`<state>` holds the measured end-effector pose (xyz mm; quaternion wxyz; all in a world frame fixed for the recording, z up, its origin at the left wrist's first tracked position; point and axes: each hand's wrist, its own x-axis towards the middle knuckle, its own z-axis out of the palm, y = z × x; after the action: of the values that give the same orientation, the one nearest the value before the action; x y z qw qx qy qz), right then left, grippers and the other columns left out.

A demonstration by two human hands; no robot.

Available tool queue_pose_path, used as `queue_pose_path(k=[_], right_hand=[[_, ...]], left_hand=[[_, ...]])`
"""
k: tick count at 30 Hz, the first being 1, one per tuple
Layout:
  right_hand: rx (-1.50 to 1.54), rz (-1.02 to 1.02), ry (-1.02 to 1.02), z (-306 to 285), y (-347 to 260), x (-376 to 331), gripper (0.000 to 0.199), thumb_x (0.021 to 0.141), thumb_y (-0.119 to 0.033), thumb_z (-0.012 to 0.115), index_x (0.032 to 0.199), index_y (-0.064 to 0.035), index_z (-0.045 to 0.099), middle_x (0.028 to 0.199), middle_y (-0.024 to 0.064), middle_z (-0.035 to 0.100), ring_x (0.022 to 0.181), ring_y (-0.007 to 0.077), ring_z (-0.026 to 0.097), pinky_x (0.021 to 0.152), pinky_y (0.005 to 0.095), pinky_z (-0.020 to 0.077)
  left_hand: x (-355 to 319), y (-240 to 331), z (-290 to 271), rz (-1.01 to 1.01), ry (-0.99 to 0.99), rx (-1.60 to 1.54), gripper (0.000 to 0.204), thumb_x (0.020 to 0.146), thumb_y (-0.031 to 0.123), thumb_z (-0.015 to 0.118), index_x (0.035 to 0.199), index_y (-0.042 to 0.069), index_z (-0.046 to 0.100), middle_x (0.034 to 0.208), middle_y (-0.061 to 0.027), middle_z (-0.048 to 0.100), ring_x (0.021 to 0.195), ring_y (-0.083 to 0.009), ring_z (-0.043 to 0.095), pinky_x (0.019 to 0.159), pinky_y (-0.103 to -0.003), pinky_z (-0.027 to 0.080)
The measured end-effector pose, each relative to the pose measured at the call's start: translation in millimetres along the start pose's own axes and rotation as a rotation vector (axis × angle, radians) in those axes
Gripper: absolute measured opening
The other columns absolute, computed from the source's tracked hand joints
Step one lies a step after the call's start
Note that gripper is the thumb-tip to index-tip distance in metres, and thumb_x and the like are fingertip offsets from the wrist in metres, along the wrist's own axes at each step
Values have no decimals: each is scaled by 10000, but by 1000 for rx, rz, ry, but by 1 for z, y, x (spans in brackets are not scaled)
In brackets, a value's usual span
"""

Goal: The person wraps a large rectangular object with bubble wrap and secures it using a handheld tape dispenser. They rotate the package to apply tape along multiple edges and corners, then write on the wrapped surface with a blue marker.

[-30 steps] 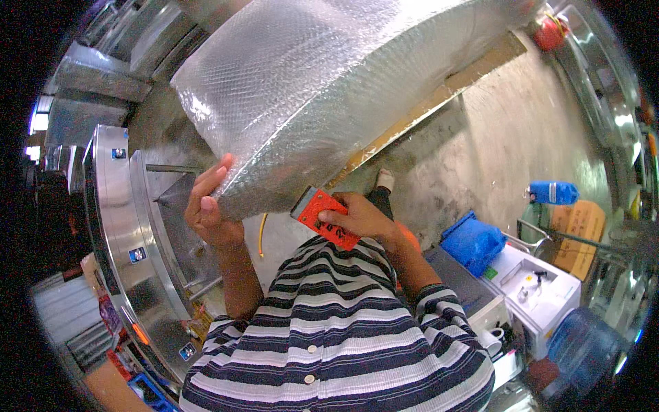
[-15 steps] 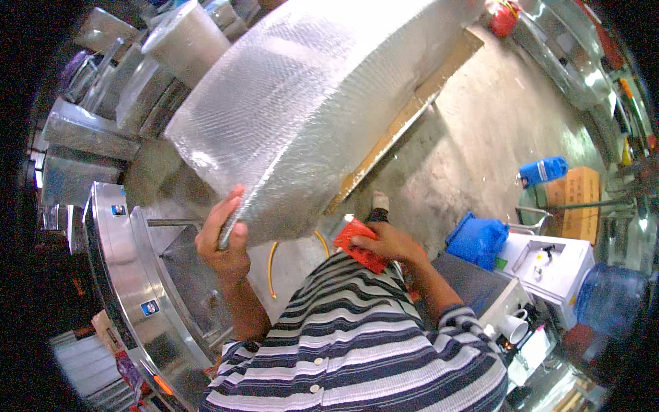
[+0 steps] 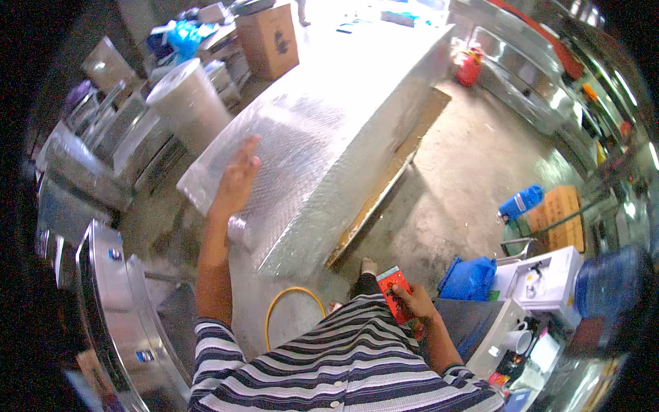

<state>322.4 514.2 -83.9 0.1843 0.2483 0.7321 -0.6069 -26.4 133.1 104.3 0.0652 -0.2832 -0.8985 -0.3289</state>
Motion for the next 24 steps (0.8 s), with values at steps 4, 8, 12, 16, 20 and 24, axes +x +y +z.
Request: queue_pose_path(k=[4,8,12,16,20,24], right_hand=[[2,28,70,-3,17,10,606,938,-582,682,1039,12,745,834,52,708,755,145,635,723,333,513],[95,38,129,0,-7,-15,681,916,-662,655,1017,4,753,848,78,728,752,181,664,713,353,528],[205,-15,294,7,42,-29,816,842,-773,652,1009,19,755,865,124,738,790,242,706,716,401,546],[196,24,384,-5,47,-47,886,817,-816,623,980,47,744,901,215,734,863,335,723,779,463,544],[167,180,693,-24,74,-117,757,836,-730,653,991,5,743,962,263,728,911,404,720,827,477,547],[21,270,967,-28,62,-211,683,834,-671,678,1016,-15,725,1005,231,732,944,391,716,849,483,552]], left_hand=[[10,0,47,13,-280,177,657,1079,512,400,1599,115,344,1653,-207,298,1555,-375,213,1259,-466,174],[27,-3,32,39,-41,259,656,1086,473,384,1604,75,322,1678,-195,243,1566,-362,176,1276,-436,104],[20,-8,45,15,-293,-129,666,1089,459,364,1580,11,341,1648,-182,328,1538,-333,269,1270,-436,158],[18,5,32,50,-237,-123,668,1089,459,365,1579,6,341,1648,-184,326,1539,-332,268,1269,-435,158],[22,38,71,127,-271,-122,671,1089,460,367,1578,2,341,1649,-186,324,1540,-332,267,1269,-435,158],[19,63,93,177,-293,-116,673,1088,460,368,1578,-2,341,1650,-187,322,1540,-331,266,1268,-434,158]])
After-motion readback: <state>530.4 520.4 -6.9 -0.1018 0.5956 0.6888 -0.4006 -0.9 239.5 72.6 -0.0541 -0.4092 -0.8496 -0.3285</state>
